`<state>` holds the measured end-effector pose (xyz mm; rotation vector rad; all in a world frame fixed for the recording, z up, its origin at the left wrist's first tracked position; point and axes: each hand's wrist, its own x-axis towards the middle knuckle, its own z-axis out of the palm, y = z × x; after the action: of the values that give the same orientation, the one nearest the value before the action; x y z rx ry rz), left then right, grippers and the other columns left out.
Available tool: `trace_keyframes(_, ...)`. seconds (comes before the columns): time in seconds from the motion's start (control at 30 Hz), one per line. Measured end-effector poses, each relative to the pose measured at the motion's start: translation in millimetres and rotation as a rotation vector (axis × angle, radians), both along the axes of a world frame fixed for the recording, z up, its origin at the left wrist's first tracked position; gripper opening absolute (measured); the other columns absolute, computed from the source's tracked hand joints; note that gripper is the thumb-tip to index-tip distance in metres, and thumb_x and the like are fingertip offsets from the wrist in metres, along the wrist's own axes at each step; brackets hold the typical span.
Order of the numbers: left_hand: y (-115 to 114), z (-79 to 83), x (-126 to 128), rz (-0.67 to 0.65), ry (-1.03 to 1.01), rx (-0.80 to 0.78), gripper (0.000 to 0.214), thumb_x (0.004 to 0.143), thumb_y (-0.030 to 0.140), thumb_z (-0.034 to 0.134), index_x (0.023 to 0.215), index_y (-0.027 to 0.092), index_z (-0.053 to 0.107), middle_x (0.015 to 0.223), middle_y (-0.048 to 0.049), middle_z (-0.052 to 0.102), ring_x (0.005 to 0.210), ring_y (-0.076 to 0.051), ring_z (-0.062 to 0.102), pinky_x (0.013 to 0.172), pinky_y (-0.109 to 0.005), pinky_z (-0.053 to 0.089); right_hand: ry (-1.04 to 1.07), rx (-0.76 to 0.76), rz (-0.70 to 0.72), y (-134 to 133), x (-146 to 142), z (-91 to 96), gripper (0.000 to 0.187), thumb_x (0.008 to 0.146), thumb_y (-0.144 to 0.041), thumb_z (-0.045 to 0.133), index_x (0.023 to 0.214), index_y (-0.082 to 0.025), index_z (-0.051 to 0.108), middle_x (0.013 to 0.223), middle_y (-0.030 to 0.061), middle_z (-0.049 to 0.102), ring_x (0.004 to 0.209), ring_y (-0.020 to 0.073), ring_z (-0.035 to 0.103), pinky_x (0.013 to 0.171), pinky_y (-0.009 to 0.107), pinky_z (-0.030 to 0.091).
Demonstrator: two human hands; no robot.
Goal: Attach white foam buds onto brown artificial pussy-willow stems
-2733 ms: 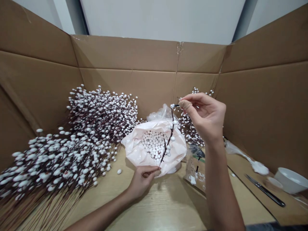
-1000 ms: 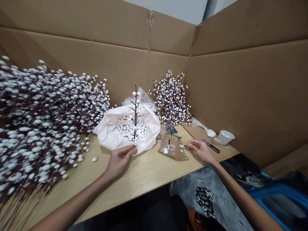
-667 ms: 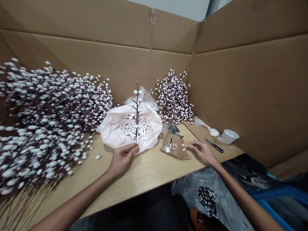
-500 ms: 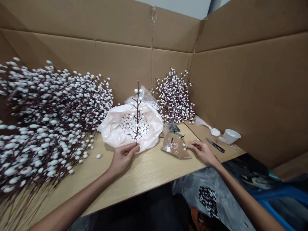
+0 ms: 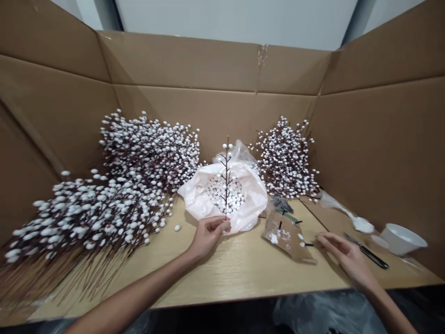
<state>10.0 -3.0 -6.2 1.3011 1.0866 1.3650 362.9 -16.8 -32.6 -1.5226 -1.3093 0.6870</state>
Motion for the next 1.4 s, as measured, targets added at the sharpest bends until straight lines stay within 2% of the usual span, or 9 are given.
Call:
trace_keyframes(0.47,-2.1,2.5,0.6,-0.002,-0.091,-0.025,0.031,0.058,0.036,0.075,0.072,0.010,0.071,0.057,-0.0056,0.068,0.054,-0.016,0.060,0.054,-0.025,0.044,-0.105,0.042,0.094,-4.3,-2.0,8.2,0.038,0.057,-0.057,0.067,0.060,-0.019,0.070,0.064,0.0068,0.065,0.061,0.0202,0.060,0.057,0.026,0.050)
trace_keyframes(0.6,-4.3,5.0,1.5,-0.022,-0.081,-0.008,0.029,0.058,0.038,0.075,0.068,0.011,0.071,0.056,-0.0047,0.066,0.054,-0.015,0.059,0.054,-0.025,0.044,-0.031,0.146,-0.038,-6.9,-8.8,12.6,0.036,0.058,-0.057,0.066,0.061,-0.021,0.066,0.058,0.0070,0.062,0.056,0.0213,0.058,0.053,0.030,0.050)
trace_keyframes(0.7,-4.8,5.2,1.8,-0.023,-0.089,-0.002,0.031,0.058,0.040,0.075,0.069,0.011,0.071,0.057,-0.0053,0.067,0.054,-0.016,0.059,0.053,-0.025,0.044,0.053,0.259,-0.126,-10.0,-33.4,28.5,0.028,0.061,-0.054,0.067,0.067,-0.026,0.066,0.065,0.0099,0.065,0.061,0.0260,0.062,0.055,0.036,0.052)
trace_keyframes(0.8,-3.8,3.4,0.8,-0.023,-0.095,0.003,0.032,0.057,0.040,0.076,0.070,0.011,0.071,0.058,-0.0059,0.068,0.054,-0.016,0.060,0.052,-0.024,0.043,0.080,0.319,0.007,-9.3,-76.7,51.9,0.026,0.069,-0.051,0.062,0.079,-0.028,0.066,0.082,0.0084,0.069,0.077,0.0291,0.065,0.070,0.041,0.053)
trace_keyframes(0.9,-3.3,2.1,-0.7,-0.019,-0.097,0.000,0.032,0.057,0.039,0.076,0.071,0.011,0.072,0.059,-0.0065,0.069,0.055,-0.016,0.061,0.052,-0.024,0.043,0.043,0.227,0.278,0.1,-129.1,71.1,0.034,0.074,-0.047,0.060,0.098,-0.024,0.065,0.102,0.0086,0.068,0.091,0.0280,0.064,0.078,0.040,0.052)
trace_keyframes(1.0,-4.0,3.1,-1.9,-0.014,-0.103,0.003,0.032,0.057,0.039,0.076,0.072,0.011,0.072,0.059,-0.0062,0.069,0.055,-0.015,0.060,0.052,-0.023,0.042,0.031,0.148,0.478,18.3,-178.3,78.5,0.045,0.077,-0.047,0.057,0.112,-0.018,0.060,0.108,0.0110,0.065,0.097,0.0250,0.061,0.081,0.037,0.049)
trace_keyframes(1.07,-4.8,4.6,-2.5,-0.010,-0.110,0.011,0.031,0.056,0.039,0.076,0.072,0.012,0.072,0.058,-0.0057,0.069,0.053,-0.015,0.059,0.051,-0.023,0.042,0.071,0.166,0.534,31.3,-204.1,78.9,0.042,0.077,-0.045,0.057,0.107,-0.016,0.061,0.105,0.0106,0.065,0.096,0.0228,0.060,0.081,0.034,0.048)
trace_keyframes(1.23,-4.5,5.6,-3.2,0.002,-0.120,0.029,0.028,0.058,0.038,0.074,0.065,0.011,0.071,0.058,-0.0065,0.069,0.052,-0.014,0.059,0.050,-0.022,0.041,0.178,0.215,0.713,51.4,-237.2,77.8,0.029,0.077,-0.043,0.057,0.066,-0.016,0.059,0.066,0.0014,0.060,0.064,0.0140,0.054,0.059,0.025,0.043)
trace_keyframes(1.4,0.8,0.8,-3.6,0.035,-0.133,0.010,0.033,0.058,0.040,0.075,0.070,0.010,0.071,0.061,-0.0077,0.069,0.053,-0.015,0.060,0.050,-0.023,0.042,0.242,0.218,0.728,55.6,-244.4,75.2,0.027,0.076,-0.041,0.059,0.064,-0.017,0.056,0.062,0.0001,0.056,0.059,0.0127,0.050,0.052,0.023,0.040)
